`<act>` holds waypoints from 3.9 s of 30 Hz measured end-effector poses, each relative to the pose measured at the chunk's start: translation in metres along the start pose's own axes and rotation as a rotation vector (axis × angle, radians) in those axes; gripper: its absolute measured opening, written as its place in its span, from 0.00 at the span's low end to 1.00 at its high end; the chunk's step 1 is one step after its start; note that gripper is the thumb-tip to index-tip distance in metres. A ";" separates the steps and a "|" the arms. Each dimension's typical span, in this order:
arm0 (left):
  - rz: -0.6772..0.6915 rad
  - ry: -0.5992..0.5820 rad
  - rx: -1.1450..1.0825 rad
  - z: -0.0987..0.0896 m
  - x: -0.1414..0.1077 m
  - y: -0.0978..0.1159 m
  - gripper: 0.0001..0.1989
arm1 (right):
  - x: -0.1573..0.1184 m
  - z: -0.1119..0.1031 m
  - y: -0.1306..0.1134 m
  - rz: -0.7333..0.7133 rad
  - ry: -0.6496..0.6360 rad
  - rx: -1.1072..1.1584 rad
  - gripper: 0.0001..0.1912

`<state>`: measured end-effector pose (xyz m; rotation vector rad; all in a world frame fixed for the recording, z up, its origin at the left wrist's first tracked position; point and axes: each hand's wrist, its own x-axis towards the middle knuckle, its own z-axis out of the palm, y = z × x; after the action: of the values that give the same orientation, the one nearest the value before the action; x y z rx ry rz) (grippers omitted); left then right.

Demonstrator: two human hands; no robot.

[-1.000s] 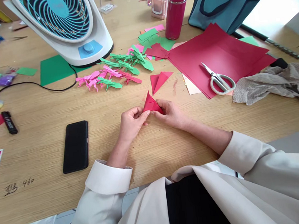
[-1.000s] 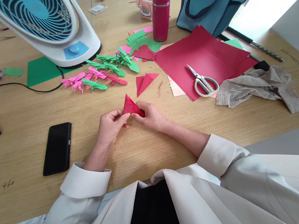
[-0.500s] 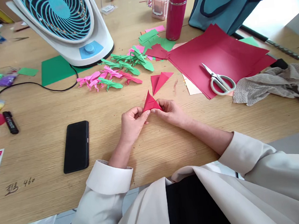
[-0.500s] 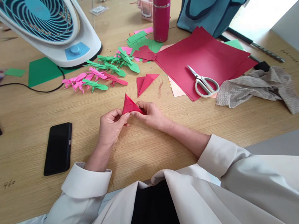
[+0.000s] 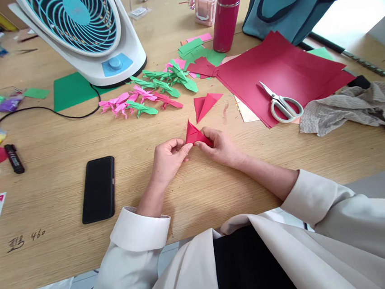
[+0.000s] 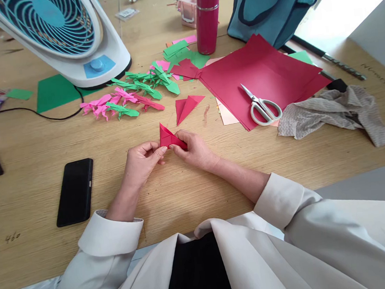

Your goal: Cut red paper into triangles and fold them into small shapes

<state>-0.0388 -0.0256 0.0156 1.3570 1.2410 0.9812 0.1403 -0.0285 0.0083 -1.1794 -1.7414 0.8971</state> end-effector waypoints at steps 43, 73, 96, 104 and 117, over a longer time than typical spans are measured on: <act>0.029 -0.115 -0.039 -0.007 0.004 -0.006 0.13 | 0.000 0.000 0.004 -0.014 -0.085 0.025 0.15; -0.089 -0.063 -0.143 -0.001 0.001 0.001 0.15 | 0.000 -0.002 0.002 0.127 -0.076 0.058 0.13; -0.006 -0.005 -0.042 -0.004 0.003 -0.007 0.14 | 0.001 -0.004 0.006 0.017 -0.128 0.040 0.12; -0.048 -0.039 -0.074 -0.006 0.005 -0.005 0.14 | 0.000 -0.004 0.005 -0.006 -0.134 0.040 0.12; -0.056 0.042 -0.117 0.003 0.000 0.000 0.13 | 0.001 -0.006 -0.002 0.138 -0.138 0.130 0.15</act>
<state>-0.0358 -0.0259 0.0148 1.2112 1.2268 1.0312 0.1451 -0.0270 0.0126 -1.1862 -1.6970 1.1810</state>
